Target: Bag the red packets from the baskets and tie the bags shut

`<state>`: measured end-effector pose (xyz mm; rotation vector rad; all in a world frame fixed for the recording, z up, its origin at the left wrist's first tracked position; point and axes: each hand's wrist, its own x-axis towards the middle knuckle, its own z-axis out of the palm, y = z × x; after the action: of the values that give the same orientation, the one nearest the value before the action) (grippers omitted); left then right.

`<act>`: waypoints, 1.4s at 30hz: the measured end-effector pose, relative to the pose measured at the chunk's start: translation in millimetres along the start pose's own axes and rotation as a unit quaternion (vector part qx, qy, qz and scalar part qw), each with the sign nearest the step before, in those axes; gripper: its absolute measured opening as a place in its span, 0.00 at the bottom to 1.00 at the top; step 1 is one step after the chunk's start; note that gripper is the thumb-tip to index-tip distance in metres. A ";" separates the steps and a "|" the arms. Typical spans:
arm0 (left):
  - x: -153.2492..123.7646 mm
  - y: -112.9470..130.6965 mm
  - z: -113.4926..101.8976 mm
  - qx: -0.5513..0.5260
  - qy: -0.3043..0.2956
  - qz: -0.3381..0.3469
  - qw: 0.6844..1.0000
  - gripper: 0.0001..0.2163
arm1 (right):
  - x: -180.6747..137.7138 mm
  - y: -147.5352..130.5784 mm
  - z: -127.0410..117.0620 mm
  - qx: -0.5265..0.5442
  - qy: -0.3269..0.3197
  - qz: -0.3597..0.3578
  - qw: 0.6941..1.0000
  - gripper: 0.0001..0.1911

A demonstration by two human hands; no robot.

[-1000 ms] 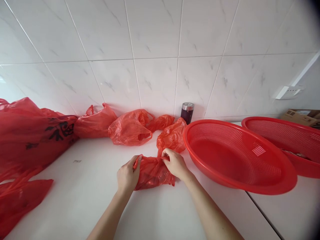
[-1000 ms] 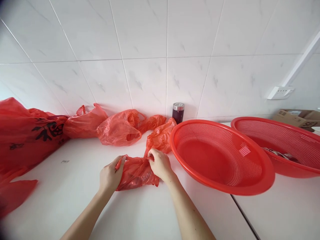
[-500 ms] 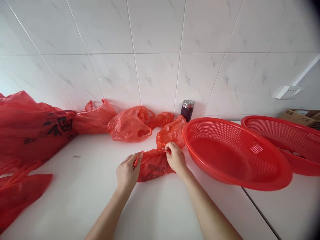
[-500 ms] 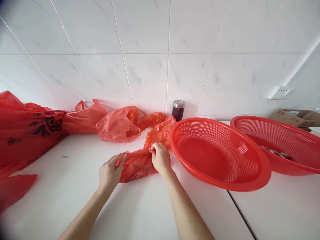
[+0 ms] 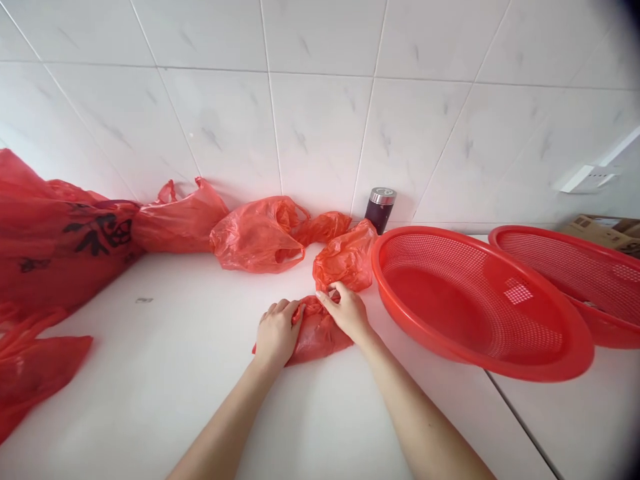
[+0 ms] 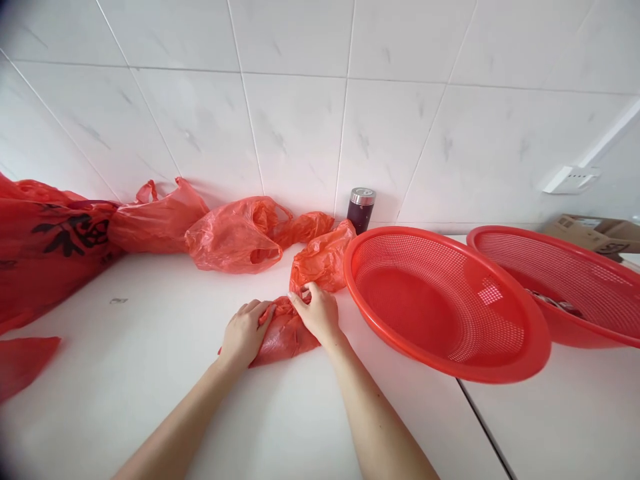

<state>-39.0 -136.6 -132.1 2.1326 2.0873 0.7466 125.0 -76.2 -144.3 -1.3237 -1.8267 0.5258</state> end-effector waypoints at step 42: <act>-21.2 -8.5 -33.7 -0.269 0.092 -0.183 0.941 0.16 | -0.6 4.0 2.7 0.103 0.169 0.111 0.974 0.17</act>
<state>-58.9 -165.8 -111.7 1.3885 1.9657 1.3098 125.3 -75.1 -149.0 -1.3855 -1.3212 0.5528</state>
